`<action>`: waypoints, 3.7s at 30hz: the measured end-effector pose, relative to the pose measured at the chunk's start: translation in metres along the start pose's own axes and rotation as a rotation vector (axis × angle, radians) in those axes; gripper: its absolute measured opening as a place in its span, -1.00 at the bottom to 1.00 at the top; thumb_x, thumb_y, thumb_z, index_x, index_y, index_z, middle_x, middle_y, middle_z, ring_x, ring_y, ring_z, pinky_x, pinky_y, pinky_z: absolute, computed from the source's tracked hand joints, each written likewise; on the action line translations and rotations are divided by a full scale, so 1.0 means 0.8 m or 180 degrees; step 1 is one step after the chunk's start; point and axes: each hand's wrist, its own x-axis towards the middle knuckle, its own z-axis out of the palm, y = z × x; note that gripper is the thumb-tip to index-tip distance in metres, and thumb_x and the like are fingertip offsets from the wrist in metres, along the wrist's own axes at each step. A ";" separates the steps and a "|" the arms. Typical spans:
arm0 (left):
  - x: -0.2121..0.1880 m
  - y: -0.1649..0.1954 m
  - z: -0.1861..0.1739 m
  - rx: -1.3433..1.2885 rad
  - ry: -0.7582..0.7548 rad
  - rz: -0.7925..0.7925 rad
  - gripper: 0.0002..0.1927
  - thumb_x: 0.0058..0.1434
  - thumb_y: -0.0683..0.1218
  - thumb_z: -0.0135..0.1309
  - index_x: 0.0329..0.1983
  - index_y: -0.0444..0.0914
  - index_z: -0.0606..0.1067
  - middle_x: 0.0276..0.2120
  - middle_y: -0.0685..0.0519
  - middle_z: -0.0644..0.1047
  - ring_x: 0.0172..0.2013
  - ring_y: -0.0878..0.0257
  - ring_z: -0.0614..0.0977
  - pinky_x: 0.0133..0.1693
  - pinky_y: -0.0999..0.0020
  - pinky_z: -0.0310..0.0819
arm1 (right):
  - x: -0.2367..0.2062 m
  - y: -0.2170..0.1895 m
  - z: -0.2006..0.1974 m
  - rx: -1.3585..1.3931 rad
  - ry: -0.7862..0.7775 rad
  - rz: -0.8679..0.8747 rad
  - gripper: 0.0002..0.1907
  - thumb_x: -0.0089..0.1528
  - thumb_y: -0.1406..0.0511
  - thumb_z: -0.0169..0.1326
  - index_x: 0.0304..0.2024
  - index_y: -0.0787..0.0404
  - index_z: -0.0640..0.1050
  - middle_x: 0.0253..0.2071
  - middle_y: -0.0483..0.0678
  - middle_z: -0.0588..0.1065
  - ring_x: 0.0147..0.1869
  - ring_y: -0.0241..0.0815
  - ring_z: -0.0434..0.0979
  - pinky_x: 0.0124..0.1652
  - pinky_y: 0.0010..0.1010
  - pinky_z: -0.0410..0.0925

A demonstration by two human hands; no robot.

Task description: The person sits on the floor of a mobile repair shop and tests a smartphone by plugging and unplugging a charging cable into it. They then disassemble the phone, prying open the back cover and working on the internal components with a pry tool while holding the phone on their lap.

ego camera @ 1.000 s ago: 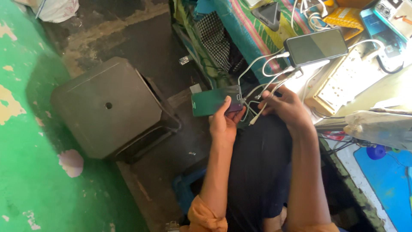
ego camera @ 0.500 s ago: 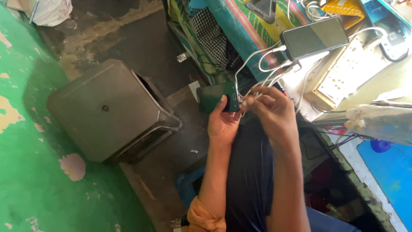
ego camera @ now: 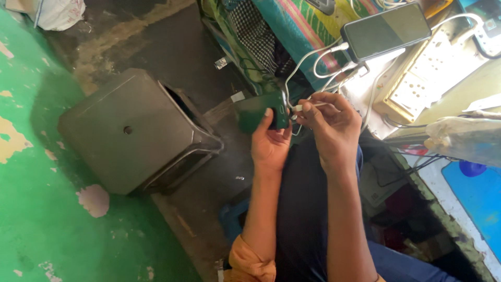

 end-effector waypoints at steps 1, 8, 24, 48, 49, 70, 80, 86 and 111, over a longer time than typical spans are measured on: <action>0.001 0.003 0.002 0.0099 0.0120 0.0109 -0.78 0.29 -0.17 0.16 0.00 -0.25 0.52 -0.15 0.00 0.63 -0.15 0.16 0.69 -0.13 0.24 0.67 | 0.000 -0.002 0.000 -0.0037 -0.0007 -0.0076 -0.76 0.31 0.43 0.20 -0.01 0.42 0.50 -0.15 0.06 0.61 -0.12 -0.25 0.65 -0.10 -0.44 0.56; -0.007 0.094 0.047 0.1945 0.0609 0.1090 -0.68 0.19 -0.16 0.27 -0.02 -0.29 0.51 -0.20 -0.02 0.61 -0.30 0.16 0.69 -0.33 0.25 0.65 | -0.015 -0.040 -0.005 -0.4284 -0.0178 -0.0541 -0.78 0.30 0.26 0.16 -0.04 0.06 0.70 -0.33 0.15 0.61 -0.23 0.17 0.61 -0.16 -0.06 0.42; 0.060 0.273 0.082 0.3350 -0.0048 0.0293 -0.62 0.10 -0.17 0.37 -0.03 -0.28 0.56 -0.16 0.04 0.64 -0.24 0.21 0.69 -0.36 0.32 0.62 | 0.071 0.070 0.057 -0.6319 -0.1906 -0.0724 -0.91 0.11 0.34 0.16 -0.39 0.13 0.68 -0.34 0.03 0.64 -0.20 0.02 0.69 -0.27 -0.18 0.49; 0.034 0.072 0.035 0.0092 -0.0565 0.0514 -0.83 0.36 -0.23 0.12 0.01 -0.29 0.51 -0.16 0.00 0.63 -0.21 0.23 0.69 -0.24 0.40 0.63 | 0.067 0.026 0.045 -0.1353 -0.1105 0.0405 -0.73 0.20 0.41 0.24 -0.04 0.35 0.67 -0.27 -0.03 0.65 -0.24 -0.40 0.61 -0.20 -0.58 0.45; 0.033 0.073 0.036 0.0162 -0.0549 0.0558 -0.82 0.36 -0.23 0.12 0.01 -0.29 0.51 -0.16 0.00 0.63 -0.21 0.24 0.70 -0.24 0.40 0.63 | 0.066 0.024 0.045 -0.1402 -0.1116 0.0373 -0.74 0.20 0.41 0.24 -0.05 0.33 0.67 -0.27 -0.04 0.66 -0.23 -0.40 0.61 -0.19 -0.58 0.45; 0.011 0.057 0.067 0.1716 0.0449 0.1220 -0.70 0.20 -0.19 0.25 -0.01 -0.26 0.52 -0.21 0.03 0.63 -0.31 0.27 0.67 -0.41 0.40 0.60 | 0.066 0.019 0.033 -0.2024 -0.0961 -0.0764 -0.78 0.21 0.49 0.20 -0.09 0.24 0.67 -0.22 -0.02 0.59 -0.20 -0.25 0.64 -0.17 -0.46 0.45; 0.012 0.041 0.060 0.1060 0.0295 0.1213 -0.66 0.19 -0.18 0.26 0.04 -0.24 0.50 -0.18 0.03 0.61 -0.30 0.26 0.67 -0.37 0.39 0.62 | 0.047 0.009 0.035 -0.2256 -0.0872 -0.1564 -0.78 0.28 0.51 0.06 -0.06 0.28 0.63 -0.19 0.02 0.50 -0.16 -0.17 0.60 -0.18 -0.41 0.42; 0.009 0.068 0.060 0.1235 -0.0011 0.1236 -0.71 0.25 -0.20 0.22 0.03 -0.26 0.50 -0.17 0.02 0.61 -0.28 0.25 0.67 -0.34 0.35 0.63 | 0.053 0.016 0.037 -0.2057 -0.0651 -0.0999 -0.86 0.34 0.44 0.01 -0.16 0.30 0.60 -0.28 0.03 0.49 -0.31 -0.11 0.57 -0.27 -0.34 0.38; 0.007 0.055 0.064 0.1216 -0.0478 0.1104 -0.78 0.34 -0.17 0.17 0.02 -0.26 0.50 -0.17 0.01 0.59 -0.25 0.25 0.65 -0.34 0.38 0.54 | 0.057 0.015 0.038 -0.2114 -0.0815 -0.0881 -0.84 0.32 0.35 0.08 -0.15 0.32 0.63 -0.33 0.04 0.50 -0.30 -0.09 0.54 -0.26 -0.32 0.36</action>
